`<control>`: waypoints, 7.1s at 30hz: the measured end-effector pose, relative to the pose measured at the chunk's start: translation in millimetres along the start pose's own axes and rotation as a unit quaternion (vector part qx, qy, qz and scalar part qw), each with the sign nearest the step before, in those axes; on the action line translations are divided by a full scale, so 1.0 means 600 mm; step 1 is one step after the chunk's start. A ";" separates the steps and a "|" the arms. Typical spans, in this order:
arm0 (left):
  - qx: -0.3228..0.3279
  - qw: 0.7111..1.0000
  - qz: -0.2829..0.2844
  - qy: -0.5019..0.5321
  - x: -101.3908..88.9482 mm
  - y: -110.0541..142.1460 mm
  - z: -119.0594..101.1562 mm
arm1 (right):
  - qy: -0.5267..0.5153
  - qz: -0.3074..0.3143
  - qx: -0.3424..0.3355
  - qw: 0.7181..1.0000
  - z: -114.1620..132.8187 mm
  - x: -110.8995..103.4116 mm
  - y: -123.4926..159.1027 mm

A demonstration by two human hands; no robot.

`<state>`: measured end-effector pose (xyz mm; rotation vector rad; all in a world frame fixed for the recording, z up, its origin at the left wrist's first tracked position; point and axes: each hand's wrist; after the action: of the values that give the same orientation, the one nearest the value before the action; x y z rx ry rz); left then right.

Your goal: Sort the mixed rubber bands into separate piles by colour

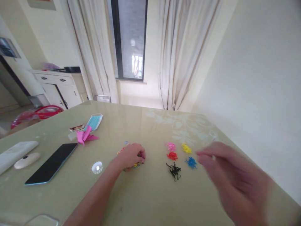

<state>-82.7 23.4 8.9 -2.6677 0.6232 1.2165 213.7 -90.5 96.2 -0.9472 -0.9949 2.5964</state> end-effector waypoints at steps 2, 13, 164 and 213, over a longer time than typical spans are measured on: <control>0.011 1.000 0.004 -0.027 0.005 -0.003 0.000 | 0.043 0.057 -0.002 0.997 -0.025 0.056 -0.050; 0.080 0.961 -0.139 0.225 0.035 -0.010 -0.073 | -0.027 0.188 0.088 0.978 -0.111 0.182 -0.016; 0.037 0.951 -0.111 0.287 0.058 -0.008 -0.067 | -0.167 0.218 0.142 0.951 -0.116 0.114 -0.041; 0.036 0.907 -0.100 0.407 0.065 -0.011 -0.064 | -0.093 0.184 0.140 0.968 -0.117 0.167 -0.037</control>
<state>-30.5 5.8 4.9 -3.0035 0.4357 -0.0278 179.7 3.0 21.1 -0.8961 -0.4981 3.0743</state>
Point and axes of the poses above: each hand's wrist, its own y-axis away from the middle knuckle, its own x-axis out of the palm, z = x × y, and after that the axes turned 11 degrees about y, right-handed
